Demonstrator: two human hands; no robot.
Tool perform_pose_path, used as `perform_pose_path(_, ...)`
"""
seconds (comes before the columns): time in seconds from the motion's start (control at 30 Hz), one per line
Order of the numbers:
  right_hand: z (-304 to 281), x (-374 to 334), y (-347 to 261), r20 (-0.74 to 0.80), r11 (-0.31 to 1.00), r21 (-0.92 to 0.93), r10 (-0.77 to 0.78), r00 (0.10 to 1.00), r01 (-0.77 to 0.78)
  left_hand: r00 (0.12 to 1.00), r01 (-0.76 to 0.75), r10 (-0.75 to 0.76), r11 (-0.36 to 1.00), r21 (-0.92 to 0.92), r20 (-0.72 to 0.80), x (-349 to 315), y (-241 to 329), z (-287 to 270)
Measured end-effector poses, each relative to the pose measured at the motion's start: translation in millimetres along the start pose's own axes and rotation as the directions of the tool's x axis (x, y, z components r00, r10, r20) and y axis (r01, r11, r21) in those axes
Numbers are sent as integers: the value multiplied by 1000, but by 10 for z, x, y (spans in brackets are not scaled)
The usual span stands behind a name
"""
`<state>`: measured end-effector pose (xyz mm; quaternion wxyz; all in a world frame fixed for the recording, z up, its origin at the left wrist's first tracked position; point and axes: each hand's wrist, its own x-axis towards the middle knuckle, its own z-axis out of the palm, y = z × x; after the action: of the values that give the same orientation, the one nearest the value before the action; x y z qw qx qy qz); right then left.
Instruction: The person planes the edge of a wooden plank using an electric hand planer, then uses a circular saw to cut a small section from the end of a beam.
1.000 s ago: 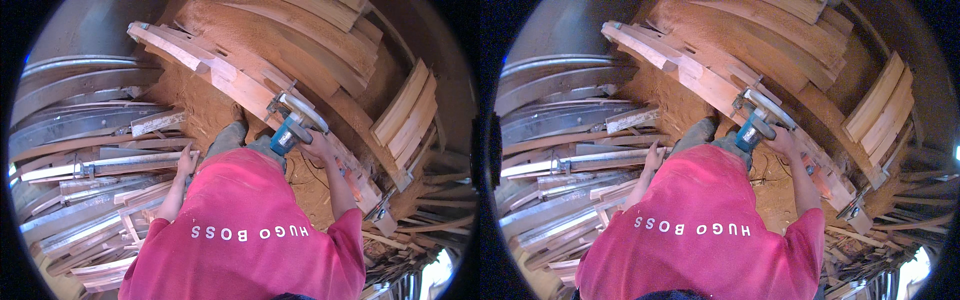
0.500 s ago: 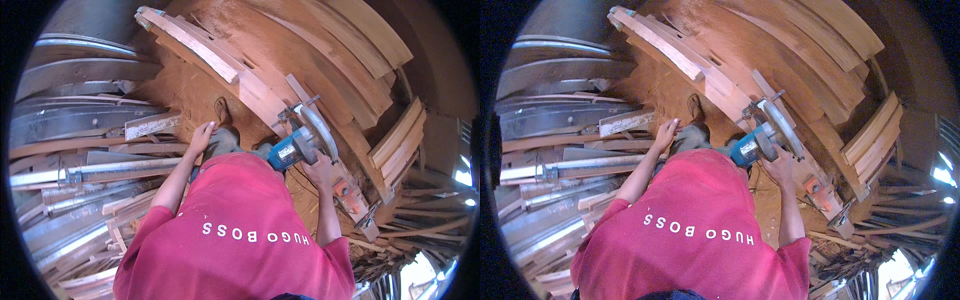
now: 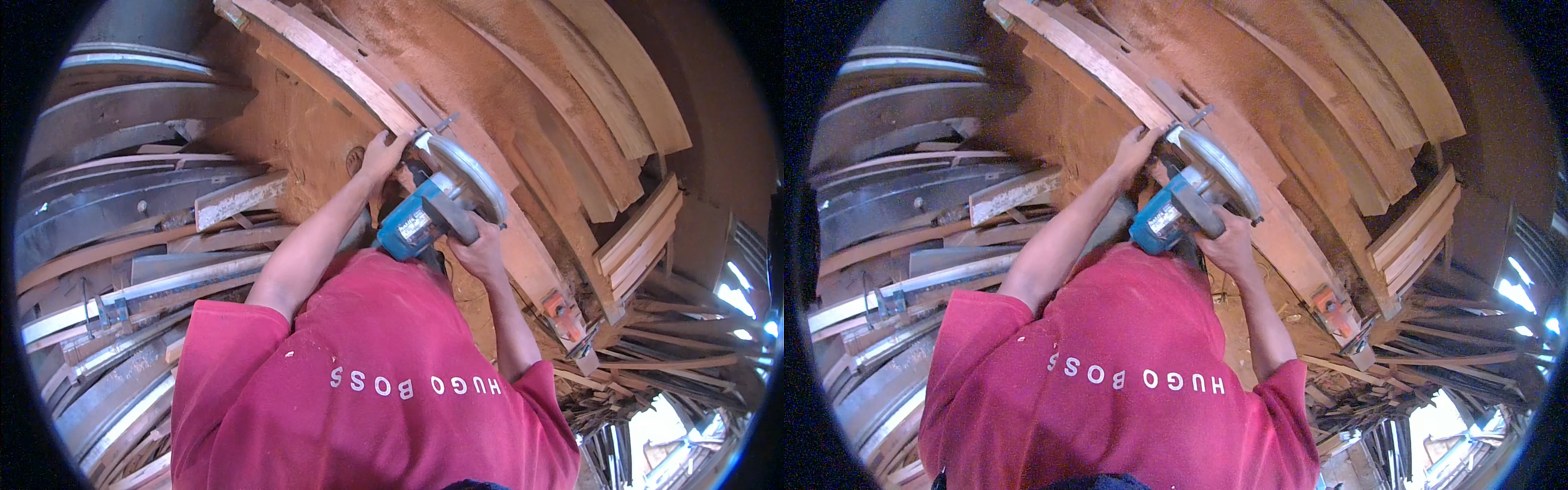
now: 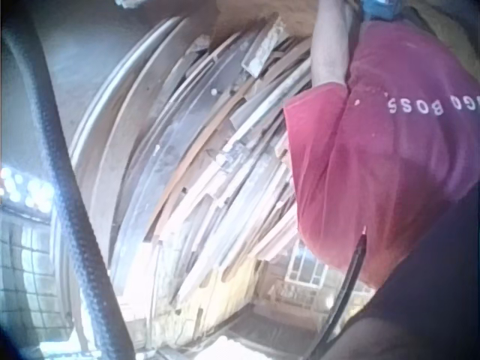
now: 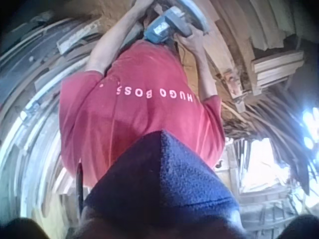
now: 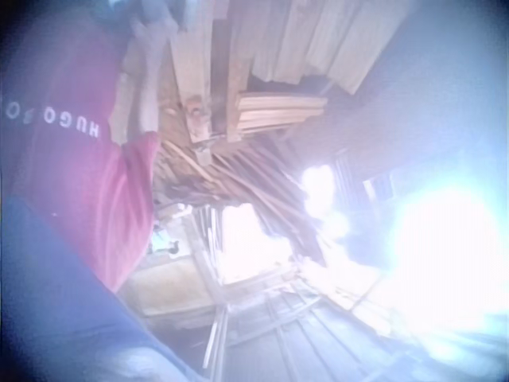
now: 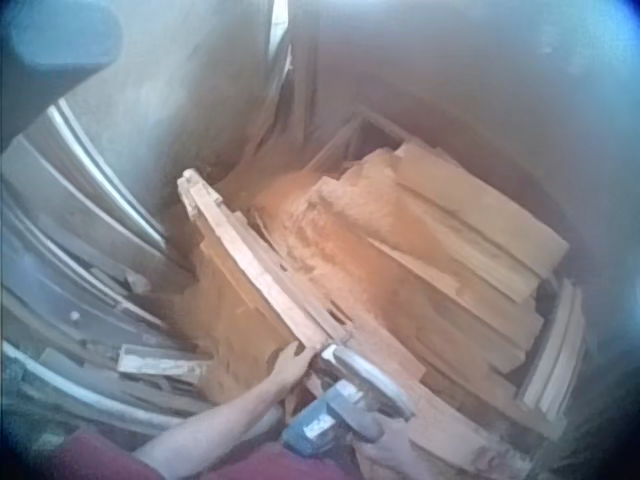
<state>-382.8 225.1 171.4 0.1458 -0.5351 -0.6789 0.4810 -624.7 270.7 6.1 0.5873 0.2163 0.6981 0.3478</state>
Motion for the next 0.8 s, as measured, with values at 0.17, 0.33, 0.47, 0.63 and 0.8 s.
perform_pose_path(0.17, 78, 4, 204, -8, 996, -9, -89, 996, 89, 987, -70, 83, 993, 95, -139, -44, 79, -4)
perform_pose_path(0.33, 115, 43, 307, 48, 999, 19, -39, 998, 38, 966, -105, 138, 982, 154, -220, -173, 185, -10)
perform_pose_path(0.47, 117, 120, 476, 50, 990, 5, -139, 989, 139, 956, -97, 130, 986, 134, -262, -104, 65, -17)
perform_pose_path(0.63, 77, 109, 404, 163, 1000, 2, 31, 986, -31, 955, -104, 104, 994, 16, -276, -57, -59, 14)
perform_pose_path(0.8, 95, 106, 448, 184, 1000, -1, 11, 983, -11, 954, -136, 145, 989, 49, -264, -50, -64, -2)
